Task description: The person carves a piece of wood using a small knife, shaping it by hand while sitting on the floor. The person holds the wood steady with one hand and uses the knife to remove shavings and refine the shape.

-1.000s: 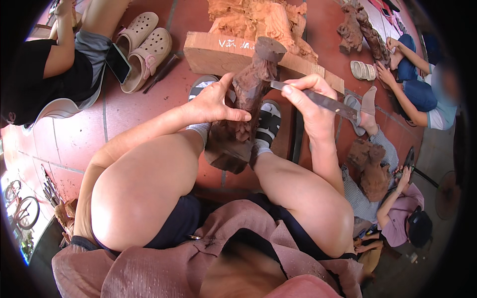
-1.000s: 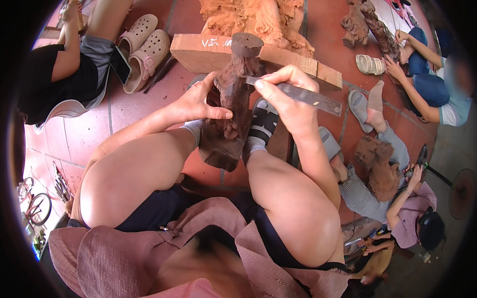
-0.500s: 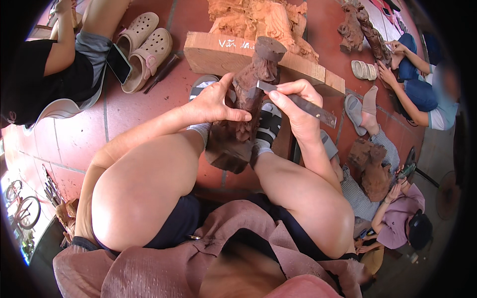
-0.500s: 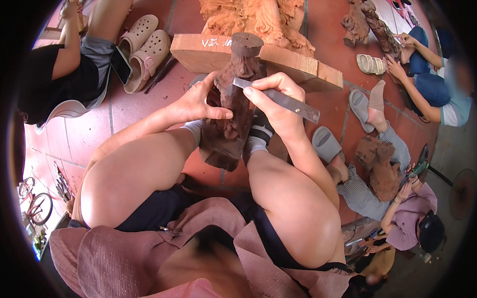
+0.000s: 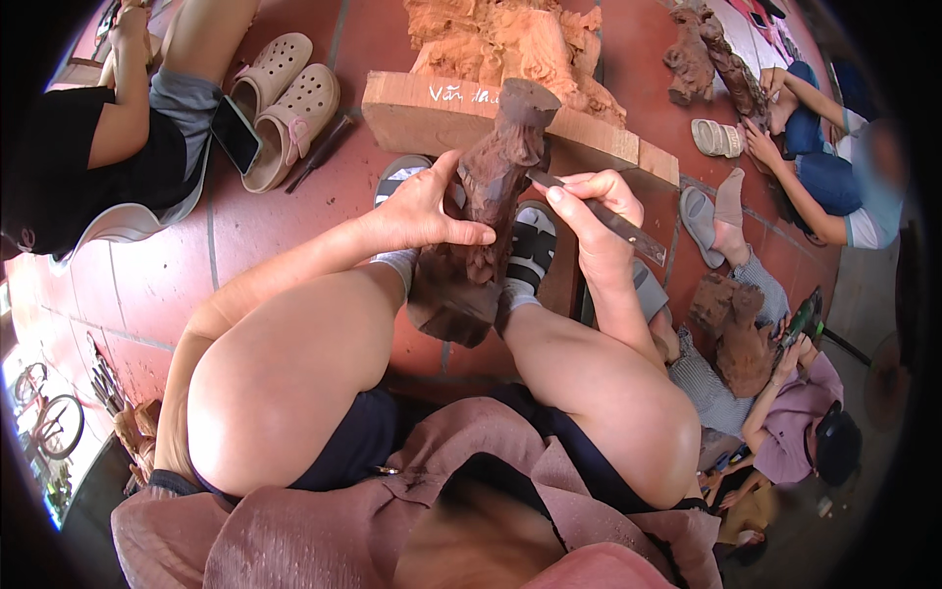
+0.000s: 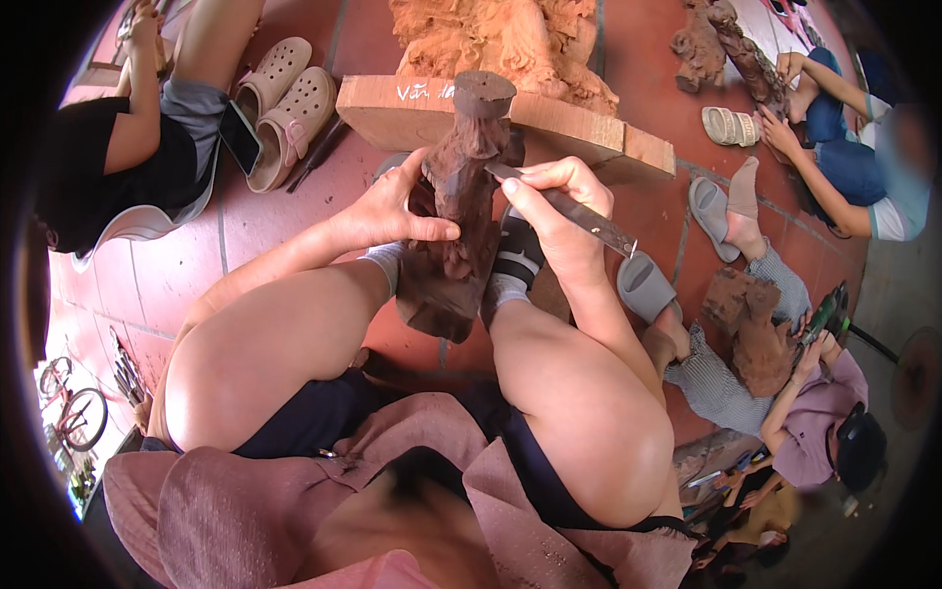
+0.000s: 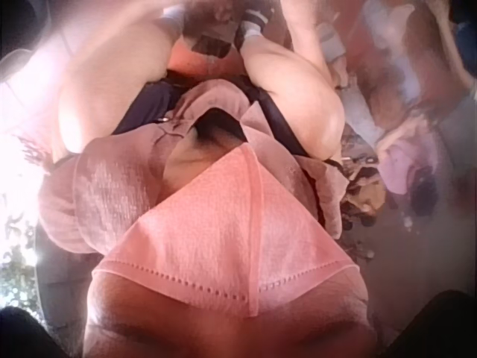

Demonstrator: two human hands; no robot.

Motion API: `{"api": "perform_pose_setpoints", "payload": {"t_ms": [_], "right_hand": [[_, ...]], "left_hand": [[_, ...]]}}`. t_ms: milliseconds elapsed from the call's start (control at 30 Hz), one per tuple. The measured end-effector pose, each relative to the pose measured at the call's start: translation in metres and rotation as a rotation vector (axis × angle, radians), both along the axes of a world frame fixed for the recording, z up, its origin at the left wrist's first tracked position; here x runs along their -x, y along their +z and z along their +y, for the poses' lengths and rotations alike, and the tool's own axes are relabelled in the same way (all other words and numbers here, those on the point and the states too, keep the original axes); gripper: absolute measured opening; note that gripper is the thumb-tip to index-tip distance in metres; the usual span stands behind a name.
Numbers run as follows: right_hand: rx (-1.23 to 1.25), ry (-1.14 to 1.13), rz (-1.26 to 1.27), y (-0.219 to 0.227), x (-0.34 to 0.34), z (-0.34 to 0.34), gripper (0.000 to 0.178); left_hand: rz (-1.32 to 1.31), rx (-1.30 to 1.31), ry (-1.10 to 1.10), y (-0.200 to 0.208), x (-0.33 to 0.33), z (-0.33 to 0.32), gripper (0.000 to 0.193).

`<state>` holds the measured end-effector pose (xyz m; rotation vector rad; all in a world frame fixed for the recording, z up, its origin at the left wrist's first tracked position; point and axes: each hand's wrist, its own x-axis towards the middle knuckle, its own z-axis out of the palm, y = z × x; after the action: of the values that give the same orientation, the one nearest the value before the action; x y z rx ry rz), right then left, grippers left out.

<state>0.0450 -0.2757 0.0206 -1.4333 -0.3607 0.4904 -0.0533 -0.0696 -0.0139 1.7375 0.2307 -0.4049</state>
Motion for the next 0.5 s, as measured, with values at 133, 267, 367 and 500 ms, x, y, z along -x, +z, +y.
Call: {"api": "perform_pose_setpoints", "payload": {"t_ms": [133, 267, 367, 500], "right_hand": [[-0.090, 0.026, -0.059, -0.002, 0.006, -0.004, 0.014], [-0.084, 0.079, -0.026, 0.007, 0.005, 0.013, 0.014], [-0.106, 0.071, 0.062, 0.000, 0.002, 0.009, 0.014], [-0.044, -0.015, 0.086, -0.013, -0.004, -0.005, 0.012]], "left_hand": [[-0.108, -0.008, 0.041, -0.007, 0.001, -0.001, 0.100], [-0.032, 0.071, 0.053, 0.002, 0.000, -0.004, 0.100], [-0.018, 0.043, 0.037, -0.002, -0.001, -0.002, 0.100], [-0.076, 0.025, 0.051, -0.009, 0.004, -0.001, 0.100]]}}
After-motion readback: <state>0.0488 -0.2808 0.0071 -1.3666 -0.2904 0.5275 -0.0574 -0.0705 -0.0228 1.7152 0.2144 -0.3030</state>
